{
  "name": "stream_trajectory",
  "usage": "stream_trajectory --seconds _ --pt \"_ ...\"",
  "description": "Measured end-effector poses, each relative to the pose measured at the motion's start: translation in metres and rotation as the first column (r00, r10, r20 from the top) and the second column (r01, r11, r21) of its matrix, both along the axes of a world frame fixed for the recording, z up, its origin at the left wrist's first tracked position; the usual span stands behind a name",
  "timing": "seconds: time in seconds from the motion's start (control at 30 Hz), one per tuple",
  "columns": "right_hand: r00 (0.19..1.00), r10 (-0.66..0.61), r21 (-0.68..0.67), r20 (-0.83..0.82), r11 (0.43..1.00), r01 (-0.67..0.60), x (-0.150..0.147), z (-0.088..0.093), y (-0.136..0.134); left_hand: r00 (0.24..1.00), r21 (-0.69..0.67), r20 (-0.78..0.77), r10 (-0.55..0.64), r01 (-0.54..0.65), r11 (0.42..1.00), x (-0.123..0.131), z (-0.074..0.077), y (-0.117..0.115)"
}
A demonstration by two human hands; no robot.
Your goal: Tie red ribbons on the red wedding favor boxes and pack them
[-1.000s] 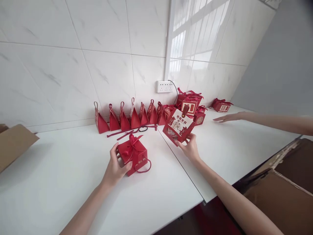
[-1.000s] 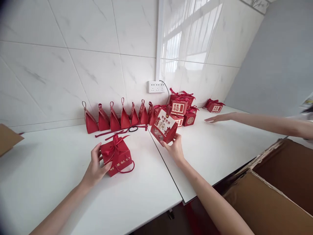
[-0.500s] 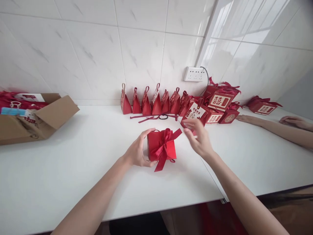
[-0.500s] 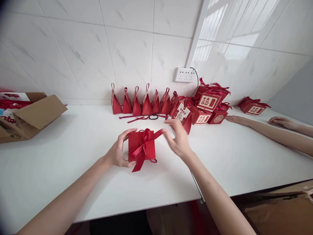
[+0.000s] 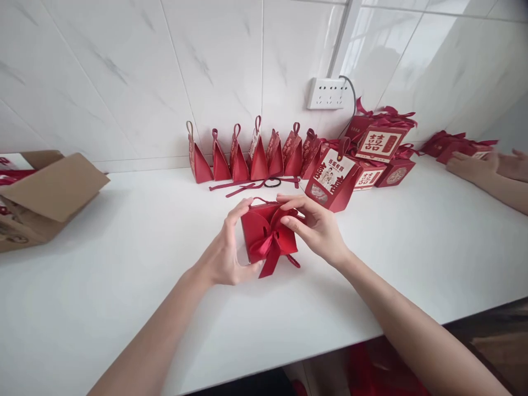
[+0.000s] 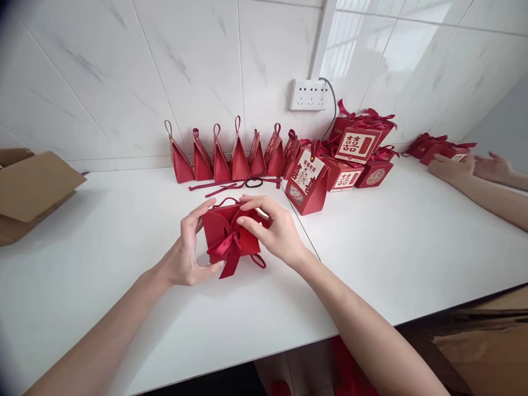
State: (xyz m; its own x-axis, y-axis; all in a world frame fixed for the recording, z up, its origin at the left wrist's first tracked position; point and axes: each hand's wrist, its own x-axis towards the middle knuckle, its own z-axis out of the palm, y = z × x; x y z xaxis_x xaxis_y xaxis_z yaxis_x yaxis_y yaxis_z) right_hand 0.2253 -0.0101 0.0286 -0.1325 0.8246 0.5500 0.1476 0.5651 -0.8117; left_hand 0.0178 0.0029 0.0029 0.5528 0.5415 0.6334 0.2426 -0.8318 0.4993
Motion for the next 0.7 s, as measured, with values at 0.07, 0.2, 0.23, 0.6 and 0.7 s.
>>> stream_trajectory --seconds 0.07,0.2,0.23,0.6,0.7 --pt "1.000 -0.008 -0.045 -0.013 0.999 0.007 0.000 -0.001 0.002 1.000 -0.033 0.022 0.005 -0.004 0.999 0.001 0.001 0.000" --pt "0.993 -0.096 -0.114 -0.063 0.990 0.089 -0.005 -0.005 0.006 0.995 -0.109 0.098 -0.006 0.017 0.994 0.002 0.001 -0.002" --pt "0.991 -0.107 -0.124 -0.083 0.988 0.096 -0.006 -0.006 0.006 0.994 -0.139 0.112 0.013 0.003 0.990 0.002 0.000 -0.002" --pt "0.996 0.015 -0.431 0.083 0.902 0.022 0.011 0.012 0.007 0.901 -0.409 0.286 0.327 -0.194 0.892 0.011 0.009 -0.005" --pt "0.995 0.103 -0.484 0.008 0.871 -0.087 0.013 0.013 0.008 0.834 -0.496 0.365 0.413 -0.202 0.845 0.015 0.006 -0.006"
